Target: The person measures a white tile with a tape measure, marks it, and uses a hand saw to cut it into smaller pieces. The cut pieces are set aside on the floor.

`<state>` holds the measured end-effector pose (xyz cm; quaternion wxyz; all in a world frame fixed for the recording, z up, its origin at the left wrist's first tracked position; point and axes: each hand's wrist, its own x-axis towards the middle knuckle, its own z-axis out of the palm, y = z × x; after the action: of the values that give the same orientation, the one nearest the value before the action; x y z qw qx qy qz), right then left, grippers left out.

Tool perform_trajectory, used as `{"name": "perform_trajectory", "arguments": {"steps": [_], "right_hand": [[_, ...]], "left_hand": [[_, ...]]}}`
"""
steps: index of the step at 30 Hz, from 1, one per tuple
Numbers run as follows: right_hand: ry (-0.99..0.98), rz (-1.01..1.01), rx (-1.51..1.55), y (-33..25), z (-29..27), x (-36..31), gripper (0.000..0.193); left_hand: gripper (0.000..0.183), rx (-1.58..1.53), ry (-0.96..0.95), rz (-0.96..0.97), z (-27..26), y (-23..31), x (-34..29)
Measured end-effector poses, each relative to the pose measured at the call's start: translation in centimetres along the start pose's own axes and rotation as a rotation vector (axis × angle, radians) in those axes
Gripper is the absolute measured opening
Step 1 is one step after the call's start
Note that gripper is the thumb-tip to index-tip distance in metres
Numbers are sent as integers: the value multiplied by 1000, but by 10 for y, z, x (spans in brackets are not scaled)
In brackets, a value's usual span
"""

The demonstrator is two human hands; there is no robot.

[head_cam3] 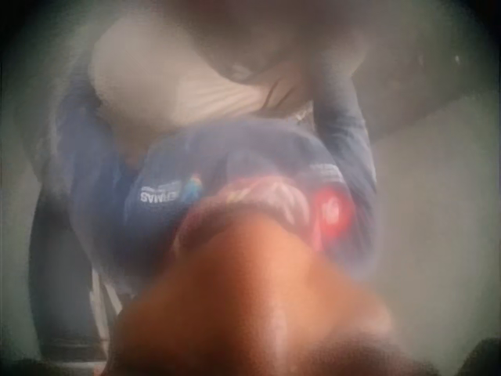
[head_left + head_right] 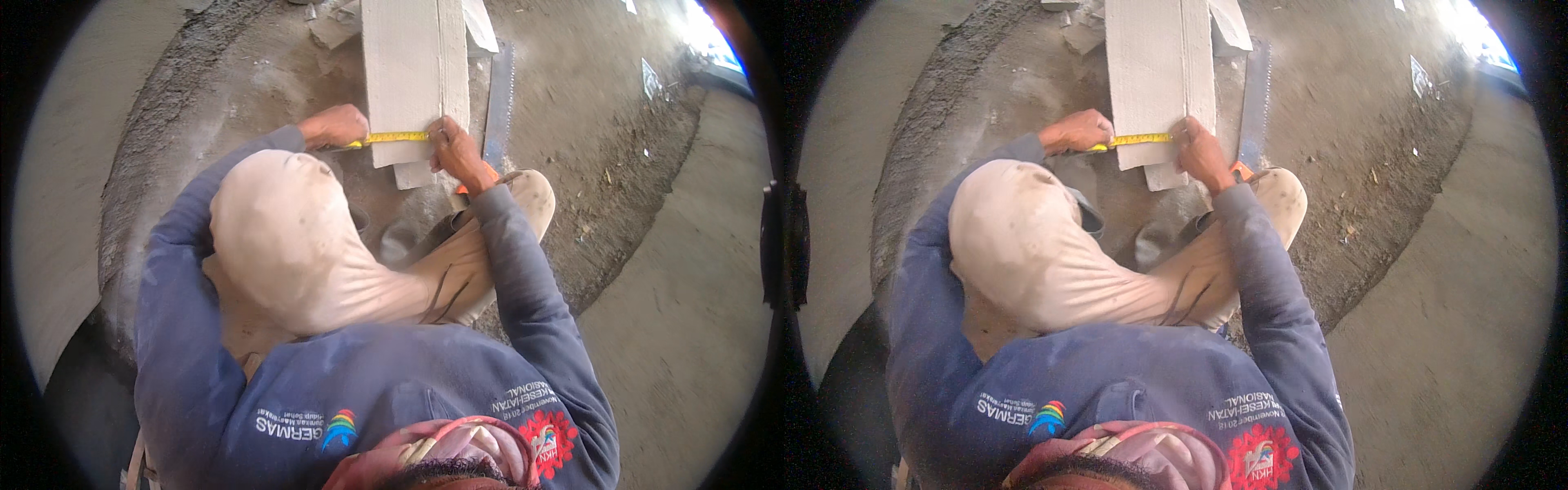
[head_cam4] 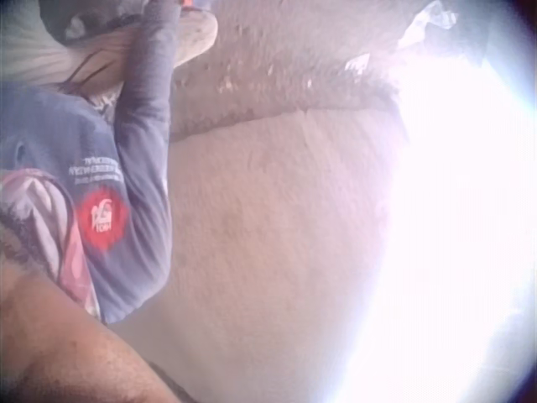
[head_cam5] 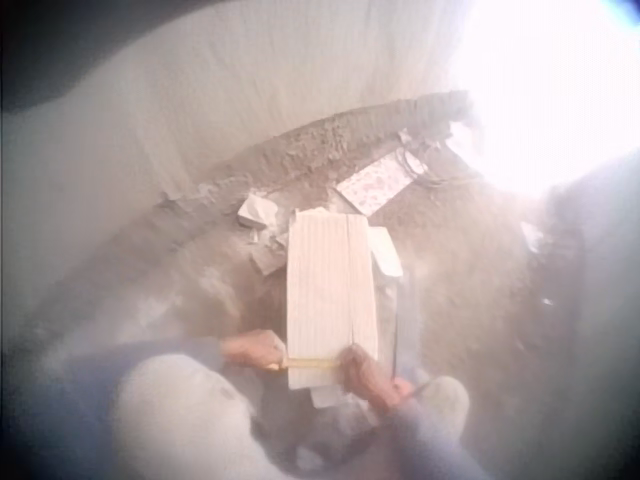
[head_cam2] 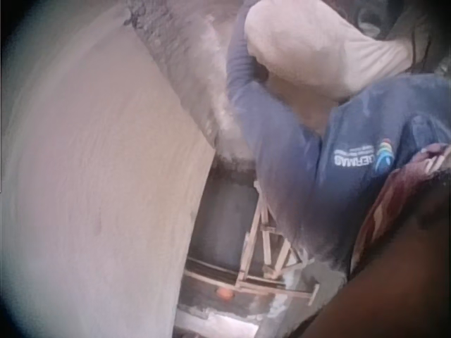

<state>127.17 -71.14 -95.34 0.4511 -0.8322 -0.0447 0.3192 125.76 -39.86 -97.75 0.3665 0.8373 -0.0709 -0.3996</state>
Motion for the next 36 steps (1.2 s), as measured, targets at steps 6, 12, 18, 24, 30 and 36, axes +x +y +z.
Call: {"name": "perform_trajectory", "arguments": {"steps": [6,12,18,24,30,36], "right_hand": [[-193,-44,-234,68,10,-57,23],[-185,141,-90,-7,-44,-70,33],[126,22,698,-29,-157,-71,38],[395,244,312,147,-156,-29,35],[487,109,-540,259,-19,-56,45],[670,-103,-704,255,4,-35,61]], "left_hand": [[31,-126,-293,-56,49,10,-14],[60,-131,-528,-191,20,28,-28],[64,-492,-406,-149,-28,-21,-59],[85,1,320,-341,-48,-126,-40],[85,322,678,-286,-117,-113,52],[83,471,787,-263,-132,-129,89]]}}
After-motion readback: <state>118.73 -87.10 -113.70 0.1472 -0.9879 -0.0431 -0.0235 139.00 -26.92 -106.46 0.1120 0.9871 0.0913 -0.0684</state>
